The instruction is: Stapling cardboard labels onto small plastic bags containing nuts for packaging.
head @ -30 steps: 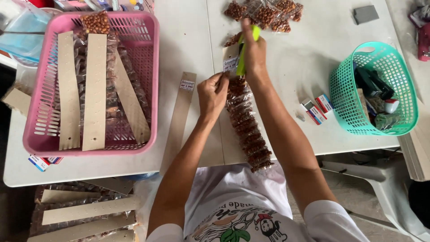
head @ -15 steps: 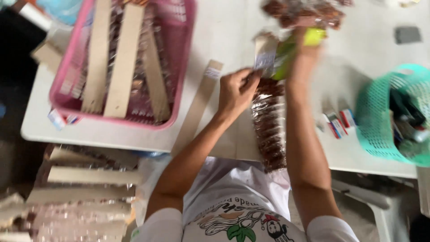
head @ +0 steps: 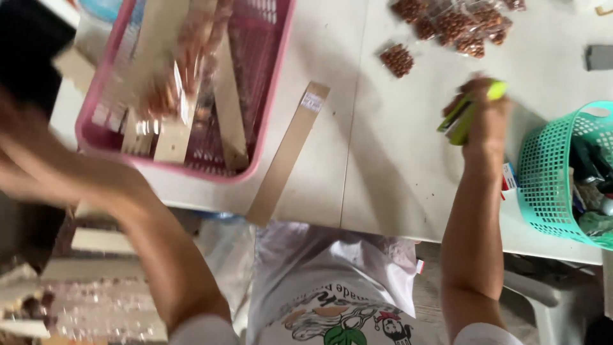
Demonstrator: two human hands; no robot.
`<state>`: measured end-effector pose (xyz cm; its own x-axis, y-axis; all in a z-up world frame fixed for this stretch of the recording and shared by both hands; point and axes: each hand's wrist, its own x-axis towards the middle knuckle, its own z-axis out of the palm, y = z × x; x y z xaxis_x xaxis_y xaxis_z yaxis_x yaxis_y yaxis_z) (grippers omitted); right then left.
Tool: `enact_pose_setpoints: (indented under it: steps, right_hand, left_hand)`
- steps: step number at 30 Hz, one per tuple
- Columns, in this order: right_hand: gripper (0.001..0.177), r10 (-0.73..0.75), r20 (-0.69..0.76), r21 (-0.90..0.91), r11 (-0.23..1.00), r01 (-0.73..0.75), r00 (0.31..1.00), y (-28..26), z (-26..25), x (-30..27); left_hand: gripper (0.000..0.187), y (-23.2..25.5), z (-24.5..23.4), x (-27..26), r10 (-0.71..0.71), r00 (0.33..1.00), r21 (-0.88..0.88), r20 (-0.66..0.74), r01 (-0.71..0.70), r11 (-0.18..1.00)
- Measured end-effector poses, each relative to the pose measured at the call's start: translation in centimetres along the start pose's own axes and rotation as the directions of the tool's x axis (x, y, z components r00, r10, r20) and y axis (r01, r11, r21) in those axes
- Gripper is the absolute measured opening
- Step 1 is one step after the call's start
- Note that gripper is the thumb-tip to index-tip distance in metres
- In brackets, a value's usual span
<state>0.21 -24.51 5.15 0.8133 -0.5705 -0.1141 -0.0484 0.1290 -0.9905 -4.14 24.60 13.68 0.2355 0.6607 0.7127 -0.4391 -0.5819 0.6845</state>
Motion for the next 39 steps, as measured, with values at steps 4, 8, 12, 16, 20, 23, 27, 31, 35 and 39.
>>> enact_pose_setpoints:
  steps: [4,8,12,16,20,23,27,31,35,39]
  right_hand:
    - [0.02,-0.045,0.26,-0.193,0.976,0.097,0.965,6.1,0.4,6.0]
    - [0.01,-0.047,0.053,-0.447,0.892,0.065,0.997,6.3,2.9,12.8]
    - [0.046,-0.56,0.216,-0.8,0.369,0.474,0.8,7.9,2.2,25.2]
    - [0.081,-0.212,0.093,-0.896,0.409,0.175,0.973,1.9,4.0,27.7]
    - [0.091,-0.074,0.079,-0.905,0.412,0.102,0.994,3.2,4.3,34.0]
    - [0.07,0.23,0.264,-0.951,-0.103,0.293,0.937,1.7,7.7,32.5]
    - [0.085,0.178,0.448,-0.881,-0.078,0.467,0.876,5.6,7.1,31.6]
    - [0.078,0.177,0.654,-0.756,0.133,0.641,0.735,3.0,6.4,20.3]
    - [0.081,0.156,0.709,-0.695,0.319,0.644,0.688,-0.5,5.5,12.7]
    - [0.034,-0.375,0.681,-0.551,0.303,0.777,0.629,1.9,5.8,9.6]
  left_hand:
    - [0.039,1.2,-4.3,-13.9,-0.164,0.739,0.696,0.653,-0.501,0.514]
    - [0.067,0.6,-7.0,-23.0,-0.138,0.248,0.257,0.959,-0.55,0.795]
    - [0.054,1.5,-7.9,-22.7,-0.044,0.383,0.288,0.923,-0.61,0.738]
    - [0.048,0.4,-8.5,-23.4,-0.132,0.492,0.401,0.861,-0.495,0.771]
    - [0.061,-3.5,-8.8,-24.9,-0.121,0.584,0.342,0.803,-0.285,0.896]
    - [0.074,-5.4,-9.0,-25.7,-0.308,0.564,0.433,0.766,-0.099,0.896]
    - [0.076,-4.5,-8.0,-24.4,-0.549,0.394,0.587,0.737,0.029,0.809]
    - [0.045,-1.2,-5.7,-21.5,-0.687,0.205,0.676,0.697,0.132,0.725]
    - [0.035,0.8,-4.2,-19.6,-0.682,0.073,0.632,0.727,0.317,0.708]
    - [0.044,-1.1,-4.1,-20.7,-0.635,-0.02,0.461,0.772,0.706,0.538]
